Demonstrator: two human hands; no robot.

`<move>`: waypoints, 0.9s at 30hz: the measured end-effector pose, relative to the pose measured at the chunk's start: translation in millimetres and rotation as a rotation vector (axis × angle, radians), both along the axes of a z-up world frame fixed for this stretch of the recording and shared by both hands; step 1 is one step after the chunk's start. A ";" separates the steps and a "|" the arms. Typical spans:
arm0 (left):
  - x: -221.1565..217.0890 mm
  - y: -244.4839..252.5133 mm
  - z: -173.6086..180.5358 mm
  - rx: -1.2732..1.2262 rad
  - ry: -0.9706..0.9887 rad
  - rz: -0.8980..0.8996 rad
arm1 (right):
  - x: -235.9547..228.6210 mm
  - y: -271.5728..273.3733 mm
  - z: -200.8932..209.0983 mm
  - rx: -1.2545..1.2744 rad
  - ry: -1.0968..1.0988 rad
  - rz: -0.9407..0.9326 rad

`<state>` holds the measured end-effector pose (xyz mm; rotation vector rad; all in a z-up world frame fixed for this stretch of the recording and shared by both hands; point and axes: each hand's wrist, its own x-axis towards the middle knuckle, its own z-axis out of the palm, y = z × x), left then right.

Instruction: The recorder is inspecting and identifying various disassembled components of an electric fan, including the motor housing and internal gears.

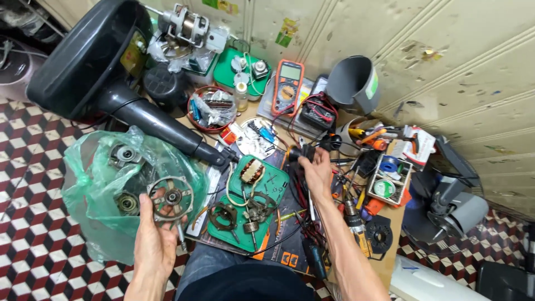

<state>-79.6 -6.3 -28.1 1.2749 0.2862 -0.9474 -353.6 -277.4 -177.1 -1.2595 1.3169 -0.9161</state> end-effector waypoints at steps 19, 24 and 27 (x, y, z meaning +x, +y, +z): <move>24.1 11.0 -18.3 -0.113 0.045 0.064 | 49.0 -39.4 -5.0 -0.542 0.638 0.251; 0.1 -8.4 -29.4 -0.177 0.088 -0.064 | 29.1 25.5 35.3 -0.463 0.449 0.145; -8.9 -26.9 -33.9 -0.214 0.120 -0.113 | -4.7 60.2 36.6 -0.008 0.382 0.007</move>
